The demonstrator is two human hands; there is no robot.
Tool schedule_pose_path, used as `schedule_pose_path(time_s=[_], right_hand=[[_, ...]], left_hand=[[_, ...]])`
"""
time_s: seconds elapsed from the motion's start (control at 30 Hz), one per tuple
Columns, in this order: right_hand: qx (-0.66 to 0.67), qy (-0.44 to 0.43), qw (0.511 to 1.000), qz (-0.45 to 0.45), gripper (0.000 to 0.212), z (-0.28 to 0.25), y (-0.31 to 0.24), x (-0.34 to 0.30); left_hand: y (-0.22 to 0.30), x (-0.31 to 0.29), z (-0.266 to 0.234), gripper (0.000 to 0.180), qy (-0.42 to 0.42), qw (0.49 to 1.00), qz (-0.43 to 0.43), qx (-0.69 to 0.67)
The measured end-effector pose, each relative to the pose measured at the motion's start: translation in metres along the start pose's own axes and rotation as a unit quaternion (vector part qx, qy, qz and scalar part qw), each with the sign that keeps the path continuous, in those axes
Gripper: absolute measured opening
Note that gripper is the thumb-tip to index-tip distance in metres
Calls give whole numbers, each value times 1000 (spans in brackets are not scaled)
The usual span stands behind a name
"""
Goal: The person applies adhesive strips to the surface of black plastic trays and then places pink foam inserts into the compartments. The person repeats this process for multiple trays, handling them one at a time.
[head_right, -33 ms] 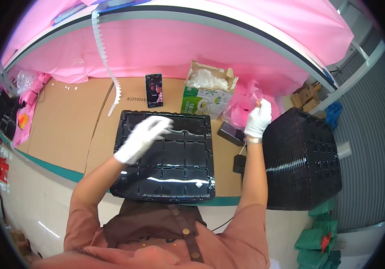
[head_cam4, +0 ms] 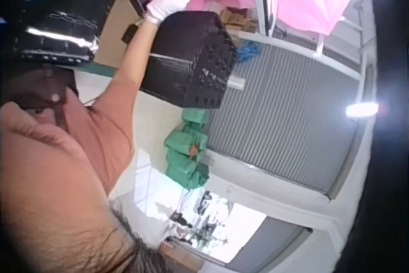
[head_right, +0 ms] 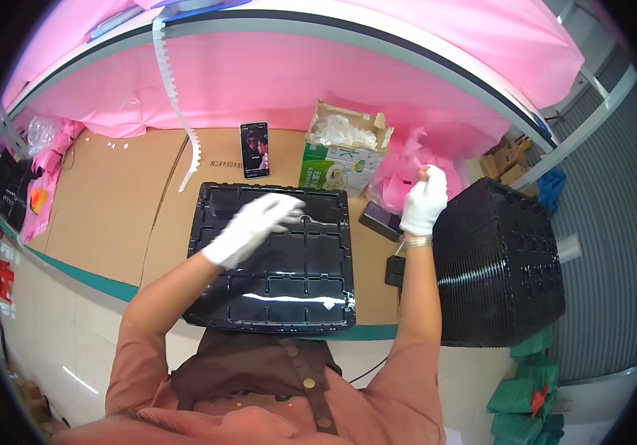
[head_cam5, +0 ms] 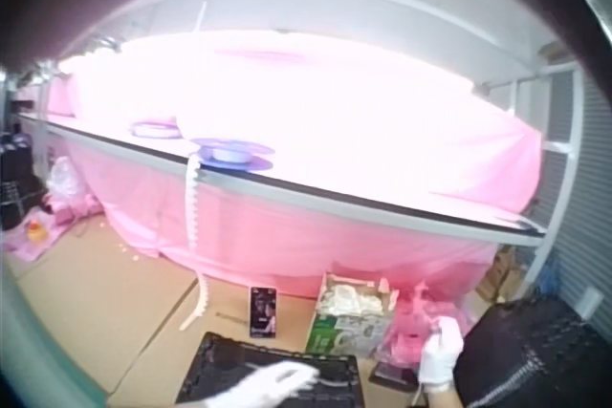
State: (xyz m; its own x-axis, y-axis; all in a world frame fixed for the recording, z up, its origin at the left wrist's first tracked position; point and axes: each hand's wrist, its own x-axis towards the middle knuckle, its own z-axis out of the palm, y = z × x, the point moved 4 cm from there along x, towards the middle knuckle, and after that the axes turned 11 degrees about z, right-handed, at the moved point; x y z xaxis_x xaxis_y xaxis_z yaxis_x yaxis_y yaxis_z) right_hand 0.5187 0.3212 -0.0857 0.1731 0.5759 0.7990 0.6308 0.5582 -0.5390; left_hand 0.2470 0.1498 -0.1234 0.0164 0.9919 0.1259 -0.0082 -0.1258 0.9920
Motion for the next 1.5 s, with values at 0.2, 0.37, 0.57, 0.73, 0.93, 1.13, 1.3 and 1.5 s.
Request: schedule_pose_path(time_s=[0.2,0.37,0.57,0.73,0.93,1.13,1.3,1.5], right_hand=[[63,-252,952,-160,20,-61,-150,-81],[72,-496,852,-154,15,-64,-154,-141],[54,-398,877,263,33,-22,-14,-134],[-11,-514,809,285,53,24,19,-154],[-141,-541,794,238,60,43,7,-149],[-182,-508,821,187,57,40,-15,-148],[-197,-500,829,156,49,44,-19,-148],[-110,-520,831,167,38,49,-15,-160]], left_hand=[[-17,25,84,91,-123,810,-205,-536],[-18,-35,33,41,28,944,-110,-309],[-30,-111,-56,35,217,956,-177,-92],[-53,-132,-84,31,271,948,-164,-40],[-59,-130,-94,50,255,962,-96,-18],[-47,-125,-89,75,191,972,-141,7],[-23,-114,-70,76,158,984,-52,65],[14,-125,-61,77,143,983,-56,103]])
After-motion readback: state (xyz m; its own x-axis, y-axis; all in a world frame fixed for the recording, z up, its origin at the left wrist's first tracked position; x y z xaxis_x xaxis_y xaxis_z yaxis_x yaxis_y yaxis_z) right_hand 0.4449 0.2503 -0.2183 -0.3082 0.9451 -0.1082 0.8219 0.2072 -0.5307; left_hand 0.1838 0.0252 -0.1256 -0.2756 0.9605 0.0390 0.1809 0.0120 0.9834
